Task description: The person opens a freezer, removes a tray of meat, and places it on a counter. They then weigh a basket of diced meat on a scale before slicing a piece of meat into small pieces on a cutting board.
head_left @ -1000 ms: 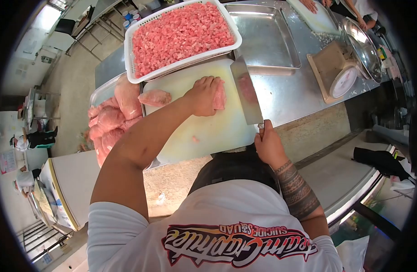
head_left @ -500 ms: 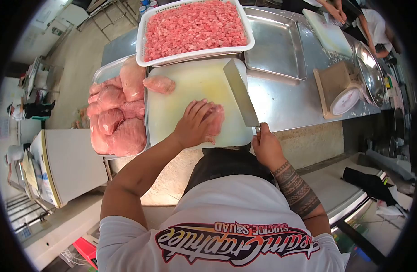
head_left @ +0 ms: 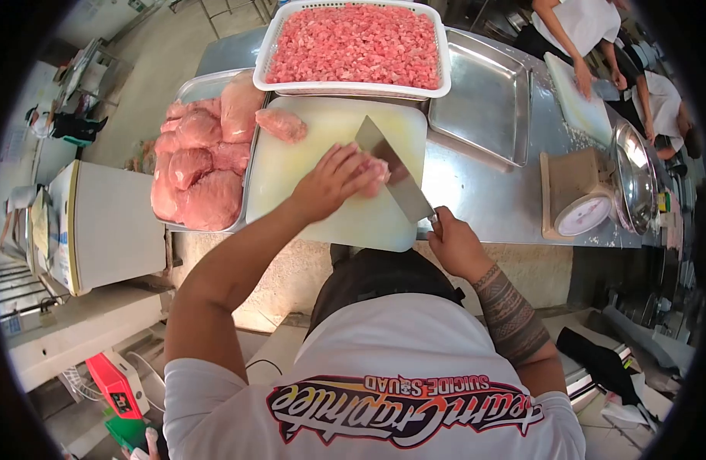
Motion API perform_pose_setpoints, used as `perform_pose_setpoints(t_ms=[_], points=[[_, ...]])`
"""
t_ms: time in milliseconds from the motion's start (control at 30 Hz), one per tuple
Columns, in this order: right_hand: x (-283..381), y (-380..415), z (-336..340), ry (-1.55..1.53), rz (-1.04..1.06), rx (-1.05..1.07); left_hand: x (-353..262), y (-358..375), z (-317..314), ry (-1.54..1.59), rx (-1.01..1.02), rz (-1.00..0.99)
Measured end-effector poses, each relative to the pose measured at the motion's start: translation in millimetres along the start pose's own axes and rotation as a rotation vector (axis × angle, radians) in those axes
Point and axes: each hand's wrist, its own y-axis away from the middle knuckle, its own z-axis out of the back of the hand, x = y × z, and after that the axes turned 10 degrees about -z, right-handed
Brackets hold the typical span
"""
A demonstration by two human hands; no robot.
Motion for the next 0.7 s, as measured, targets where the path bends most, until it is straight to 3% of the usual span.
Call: perform_pose_setpoints(t_ms=[133, 267, 367, 467, 567, 700], points=[[-8.4, -16.9, 16.8, 0.028, 0.089, -0.026, 33.1, -26.0, -19.3, -0.043, -0.032, -0.068], [-12.8, -19.2, 23.3, 0.075, 0.065, 0.005, 31.1, -24.4, -0.7, -0.02, 0.028, 0.016], [-22.4, -13.3, 19.0, -0.008, 0.031, 0.027, 6.6, -16.6, 32.7, 0.068, -0.155, 0.592], [-29.2, -4.5, 17.5, -0.128, -0.04, 0.054, 3.8, 47.9, 43.4, 0.127, -0.045, 0.815], [-47.0, 0.3, 15.4, -0.29, -0.077, 0.058, -34.9, 70.5, 45.9, 0.27, 0.198, 0.821], [-71.4, 0.6, 2.2, -0.41, -0.099, 0.072, -83.9, 60.2, 33.4, 0.245, 0.226, 0.931]])
